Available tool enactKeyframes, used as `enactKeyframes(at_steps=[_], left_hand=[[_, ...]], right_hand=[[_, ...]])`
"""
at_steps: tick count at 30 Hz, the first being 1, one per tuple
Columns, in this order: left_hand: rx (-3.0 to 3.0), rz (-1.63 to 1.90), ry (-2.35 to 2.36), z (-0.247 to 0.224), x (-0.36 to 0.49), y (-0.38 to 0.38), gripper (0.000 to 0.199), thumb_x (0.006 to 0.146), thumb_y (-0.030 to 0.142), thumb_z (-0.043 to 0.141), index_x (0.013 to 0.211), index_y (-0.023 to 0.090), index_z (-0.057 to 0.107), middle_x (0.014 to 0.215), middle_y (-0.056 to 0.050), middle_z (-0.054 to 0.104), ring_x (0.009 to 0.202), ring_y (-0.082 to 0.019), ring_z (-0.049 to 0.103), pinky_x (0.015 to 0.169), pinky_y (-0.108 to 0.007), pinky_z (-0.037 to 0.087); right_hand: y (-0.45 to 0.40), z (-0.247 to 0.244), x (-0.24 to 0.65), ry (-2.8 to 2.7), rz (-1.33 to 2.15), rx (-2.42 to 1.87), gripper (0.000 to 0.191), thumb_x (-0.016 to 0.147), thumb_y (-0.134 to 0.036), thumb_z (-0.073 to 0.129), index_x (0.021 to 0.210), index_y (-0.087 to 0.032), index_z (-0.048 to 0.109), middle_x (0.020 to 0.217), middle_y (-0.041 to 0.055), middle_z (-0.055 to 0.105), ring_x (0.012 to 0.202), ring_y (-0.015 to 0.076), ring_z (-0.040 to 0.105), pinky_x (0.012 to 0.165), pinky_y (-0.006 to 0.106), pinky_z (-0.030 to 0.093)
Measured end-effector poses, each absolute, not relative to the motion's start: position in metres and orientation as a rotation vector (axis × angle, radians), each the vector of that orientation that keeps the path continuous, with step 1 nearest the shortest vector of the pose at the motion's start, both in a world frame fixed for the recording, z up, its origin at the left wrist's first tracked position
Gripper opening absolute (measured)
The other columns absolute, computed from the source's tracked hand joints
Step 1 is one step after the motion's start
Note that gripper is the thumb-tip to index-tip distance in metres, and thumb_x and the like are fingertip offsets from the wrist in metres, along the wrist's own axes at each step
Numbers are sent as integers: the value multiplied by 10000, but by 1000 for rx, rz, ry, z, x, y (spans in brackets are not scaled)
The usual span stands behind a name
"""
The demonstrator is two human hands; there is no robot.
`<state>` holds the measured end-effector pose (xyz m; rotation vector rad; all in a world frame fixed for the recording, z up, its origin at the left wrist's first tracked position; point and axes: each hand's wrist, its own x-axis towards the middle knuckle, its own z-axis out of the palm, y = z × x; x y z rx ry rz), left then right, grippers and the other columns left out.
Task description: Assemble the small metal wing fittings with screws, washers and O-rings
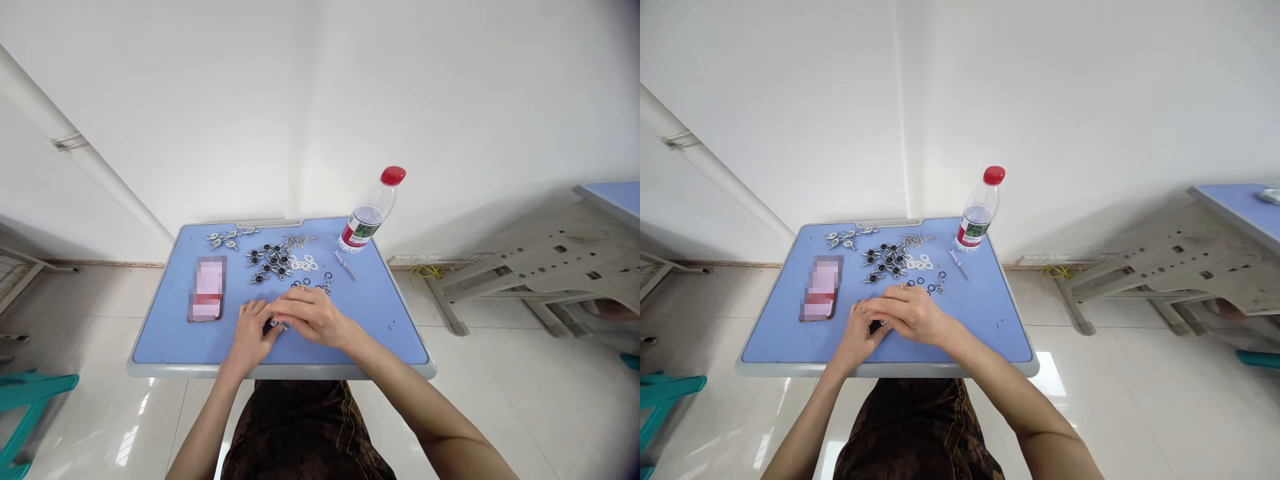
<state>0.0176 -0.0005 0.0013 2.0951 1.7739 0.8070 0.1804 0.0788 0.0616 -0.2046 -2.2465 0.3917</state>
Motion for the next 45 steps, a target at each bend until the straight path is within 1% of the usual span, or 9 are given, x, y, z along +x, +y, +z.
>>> enactKeyframes(at_steps=[7, 9, 12, 17, 24, 31, 36, 39, 45], left_hand=[[2102, 753, 1780, 3, 17, 0, 69, 854, 264, 602, 897, 210, 604, 886, -33, 623, 865, -225, 531, 768, -367, 386], [2120, 753, 1768, 3, 17, 0, 74, 860, 277, 601, 901, 216, 608, 896, -27, 627, 863, -220, 529, 771, -363, 378], [2169, 757, 1757, 3, 16, -1, 98, 884, 304, 580, 936, 227, 612, 925, -25, 635, 868, -218, 530, 769, -358, 368], [2212, 764, 1782, 2, 17, -3, 122, 886, 329, 583, 939, 225, 616, 908, -28, 631, 859, -215, 532, 768, -357, 368], [2196, 803, 1773, 6, 18, -4, 42, 869, 239, 592, 908, 225, 600, 904, -13, 643, 862, -203, 545, 782, -353, 370], [2166, 789, 1781, 1, 16, -2, 96, 872, 321, 594, 869, 229, 621, 867, -22, 644, 850, -214, 556, 771, -357, 384], [2127, 774, 1779, 1, 14, -1, 113, 849, 348, 625, 886, 242, 632, 872, -20, 654, 858, -223, 566, 780, -369, 390], [2130, 759, 1774, -1, 14, -1, 120, 856, 337, 616, 939, 252, 634, 956, -33, 670, 914, -237, 569, 806, -385, 391], [2140, 776, 1794, -3, 14, -1, 134, 856, 302, 616, 967, 227, 623, 1020, -50, 667, 954, -242, 564, 823, -392, 394]], right_hand=[[78, 56, 175, -2147, 259, -415, 159, 932, -245, 539, 787, -185, 564, 632, -4, 568, 553, 107, 497, 505, 232, 375], [79, 54, 175, -2147, 282, -445, 130, 932, -229, 531, 811, -183, 547, 642, -6, 575, 563, 106, 514, 501, 226, 378], [82, 51, 177, -2167, 293, -415, 71, 949, -197, 495, 966, -177, 561, 724, 8, 630, 589, 100, 548, 512, 216, 397], [85, 56, 183, -2285, 241, -385, 250, 957, -246, 481, 1196, -181, 516, 769, 13, 644, 617, 110, 572, 533, 223, 418], [90, 65, 192, -2334, 353, -393, 398, 917, -114, 399, 1310, -174, 425, 835, 37, 644, 682, 133, 583, 580, 239, 444], [86, 67, 192, -2440, 394, -337, 272, 971, -204, 436, 1236, -188, 492, 895, 49, 670, 720, 136, 607, 583, 236, 458], [85, 72, 192, -2412, 560, -250, 316, 977, -163, 380, 1282, -164, 465, 1052, 112, 656, 957, 175, 620, 756, 292, 519], [83, 72, 189, -2371, 589, -226, 306, 985, -157, 375, 1271, -167, 483, 936, 76, 680, 847, 151, 628, 741, 281, 511], [78, 62, 176, -2300, 452, -322, 172, 966, -175, 449, 1069, -156, 586, 814, 42, 675, 706, 134, 603, 642, 249, 476]])
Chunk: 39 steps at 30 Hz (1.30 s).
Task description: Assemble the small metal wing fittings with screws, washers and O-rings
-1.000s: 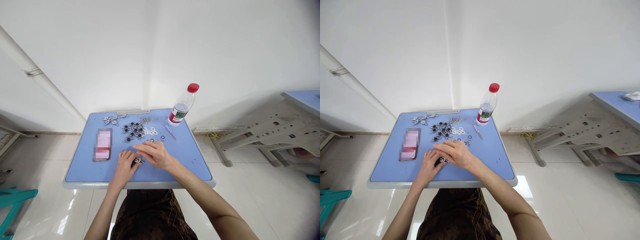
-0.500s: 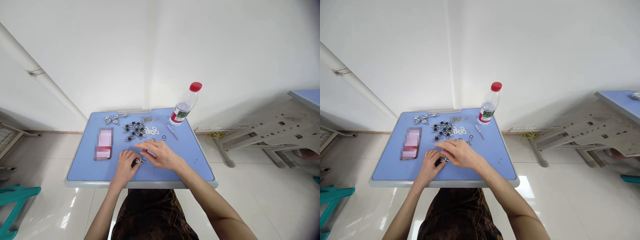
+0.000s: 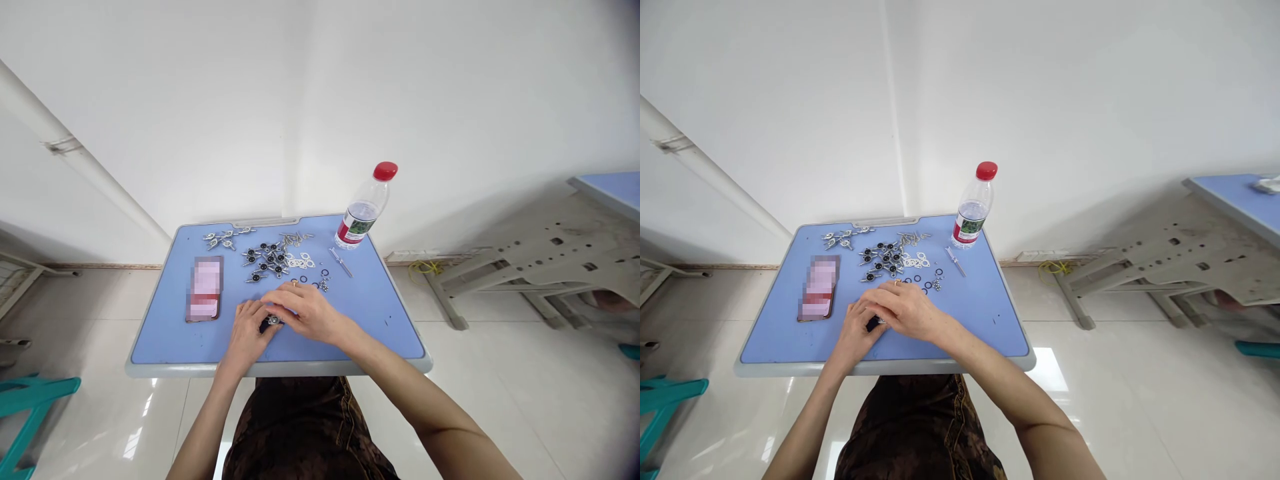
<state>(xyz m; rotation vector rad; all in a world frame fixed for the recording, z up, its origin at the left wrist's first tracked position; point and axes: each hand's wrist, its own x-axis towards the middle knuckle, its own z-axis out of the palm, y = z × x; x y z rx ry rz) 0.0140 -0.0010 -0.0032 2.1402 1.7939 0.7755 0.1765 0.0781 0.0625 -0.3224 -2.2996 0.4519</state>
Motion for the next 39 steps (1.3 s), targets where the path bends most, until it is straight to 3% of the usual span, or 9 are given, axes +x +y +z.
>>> enactKeyframes(at_steps=[7, 15, 23, 31, 39], left_hand=[[2126, 776, 1793, 3, 16, -1, 98, 847, 311, 642, 904, 233, 630, 882, -11, 652, 854, -218, 559, 776, -358, 372], [2083, 801, 1760, 4, 16, -1, 97, 838, 303, 656, 893, 230, 622, 894, -3, 662, 860, -208, 564, 809, -357, 358], [2117, 803, 1762, 2, 15, -1, 96, 848, 308, 644, 892, 227, 617, 878, -4, 655, 849, -208, 566, 787, -352, 360], [2119, 835, 1704, 10, 17, -5, 95, 881, 222, 578, 965, 234, 619, 937, -14, 653, 878, -202, 558, 806, -361, 366], [2104, 935, 1702, 1, 12, -5, 122, 882, 256, 608, 992, 247, 659, 1006, -30, 646, 944, -209, 557, 815, -358, 390]], right_hand=[[83, 58, 179, -2196, 573, -388, 161, 955, -210, 500, 1084, -176, 590, 771, 19, 672, 689, 124, 603, 667, 245, 472], [88, 70, 190, -2256, 868, -325, 318, 1007, -209, 340, 1277, -186, 507, 904, 52, 649, 746, 115, 594, 707, 251, 490], [89, 56, 179, -2121, 582, -381, 88, 933, -249, 552, 944, -174, 597, 695, -8, 589, 613, 96, 534, 577, 193, 438], [88, 58, 183, -2147, 519, -389, 125, 944, -285, 535, 919, -178, 594, 688, 1, 601, 590, 98, 533, 552, 197, 431], [86, 59, 186, -2151, 538, -368, 112, 944, -272, 533, 928, -181, 597, 711, 10, 629, 603, 99, 564, 560, 201, 450]])
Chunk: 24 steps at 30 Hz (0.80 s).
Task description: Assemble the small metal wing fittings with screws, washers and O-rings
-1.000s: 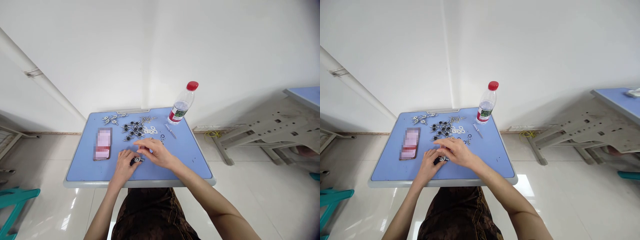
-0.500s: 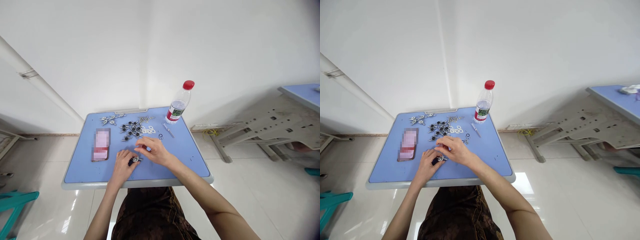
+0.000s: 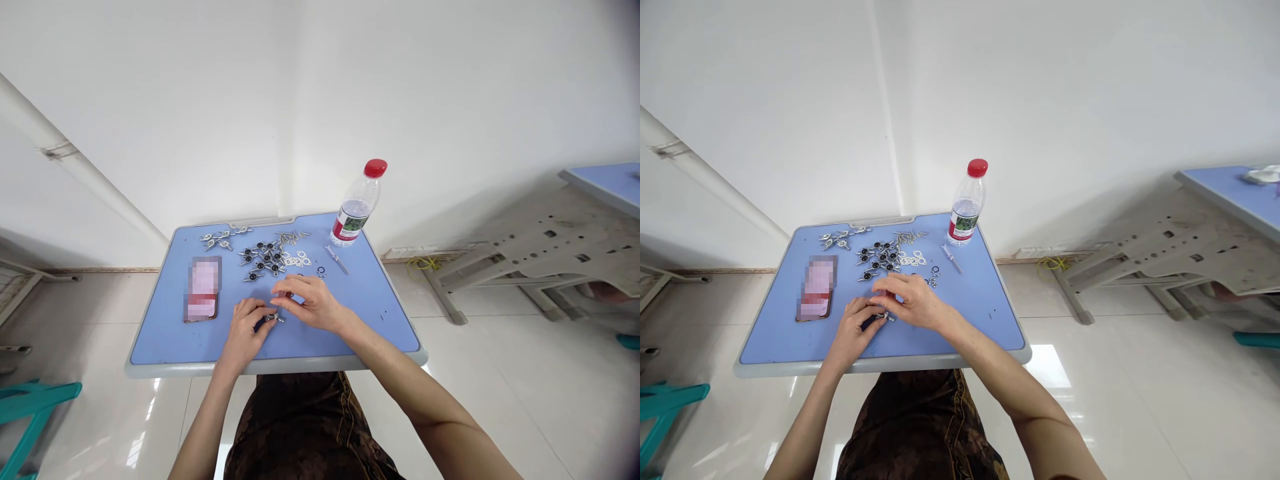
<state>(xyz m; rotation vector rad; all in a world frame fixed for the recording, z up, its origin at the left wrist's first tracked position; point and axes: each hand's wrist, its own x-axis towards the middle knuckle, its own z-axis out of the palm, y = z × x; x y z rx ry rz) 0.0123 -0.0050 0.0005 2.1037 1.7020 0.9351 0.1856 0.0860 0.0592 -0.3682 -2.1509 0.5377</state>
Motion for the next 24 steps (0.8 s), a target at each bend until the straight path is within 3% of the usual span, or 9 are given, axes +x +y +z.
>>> enactKeyframes(at_steps=[14, 24], left_hand=[[2206, 988, 1713, 3, 13, -7, 102, 910, 266, 575, 936, 252, 672, 921, -20, 666, 881, -185, 568, 780, -353, 394], [2354, 936, 1755, 3, 14, -8, 150, 931, 271, 531, 944, 250, 680, 891, -36, 658, 853, -187, 564, 757, -352, 401]], right_hand=[[88, 61, 188, -2173, 541, -385, 94, 940, -243, 537, 968, -177, 596, 726, 11, 635, 627, 99, 579, 583, 198, 459], [87, 48, 180, -1974, 582, -677, 115, 913, -278, 574, 970, -185, 608, 695, -9, 634, 564, 91, 578, 556, 195, 468]])
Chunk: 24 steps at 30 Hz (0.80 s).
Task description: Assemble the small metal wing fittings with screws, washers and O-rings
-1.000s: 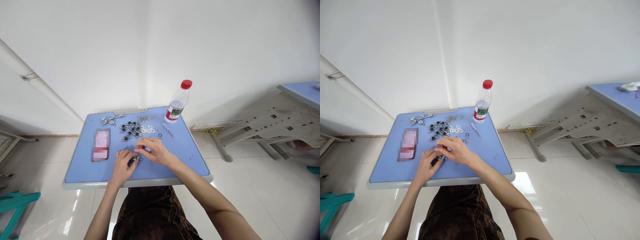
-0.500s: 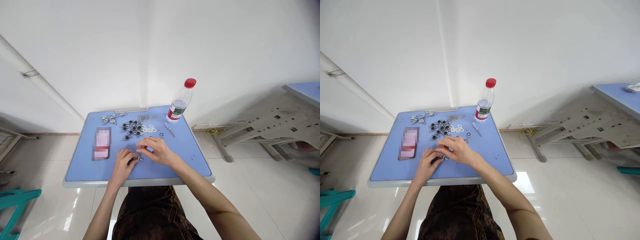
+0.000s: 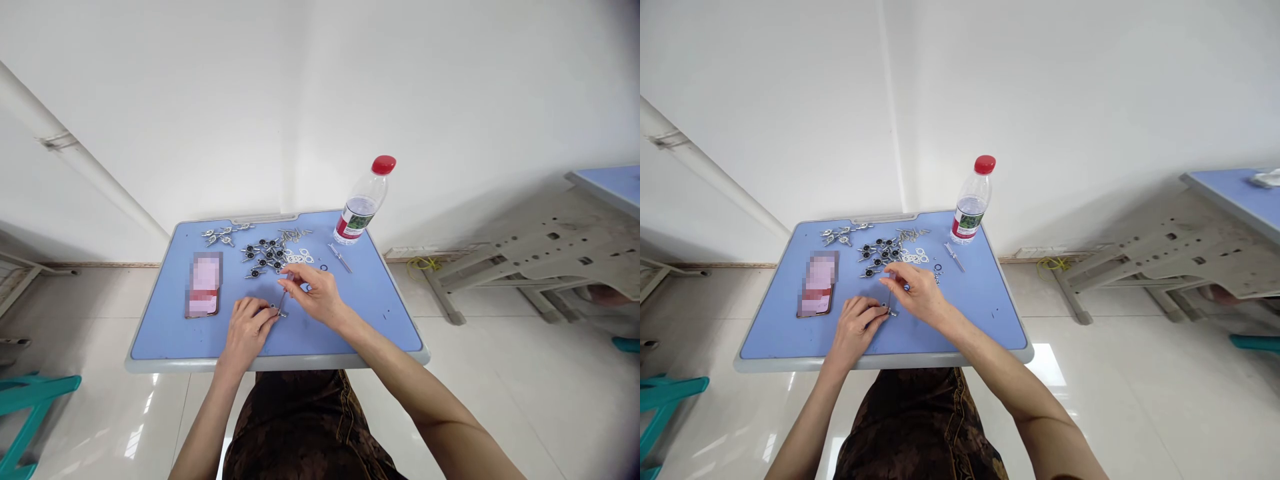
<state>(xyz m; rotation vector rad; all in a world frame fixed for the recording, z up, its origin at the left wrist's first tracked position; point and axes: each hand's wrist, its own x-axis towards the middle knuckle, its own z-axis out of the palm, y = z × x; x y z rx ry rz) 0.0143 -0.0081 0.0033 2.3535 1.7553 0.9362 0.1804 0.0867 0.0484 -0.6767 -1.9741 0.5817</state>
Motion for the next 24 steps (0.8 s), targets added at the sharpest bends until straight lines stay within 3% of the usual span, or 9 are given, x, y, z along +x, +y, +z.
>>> enactKeyframes(at_steps=[10, 20, 24], left_hand=[[2221, 915, 1741, 3, 14, -7, 105, 912, 282, 563, 903, 234, 655, 917, -34, 658, 882, -201, 568, 767, -353, 407], [2157, 940, 1751, 2, 15, -4, 85, 895, 267, 578, 872, 229, 650, 914, -28, 652, 849, -194, 552, 759, -347, 414], [2138, 927, 1765, 2, 15, -3, 62, 884, 243, 585, 891, 229, 645, 822, -10, 615, 799, -184, 531, 724, -330, 405]], right_hand=[[83, 56, 186, -1940, 559, -575, 73, 907, -249, 579, 921, -181, 599, 671, -6, 645, 564, 102, 596, 571, 216, 488], [76, 51, 181, -2178, 291, -268, 162, 950, -217, 513, 1104, -181, 550, 764, 17, 699, 649, 116, 648, 590, 220, 479], [74, 51, 181, -2192, 216, -205, 181, 945, -202, 522, 1123, -176, 536, 832, 29, 712, 673, 116, 652, 567, 226, 462]])
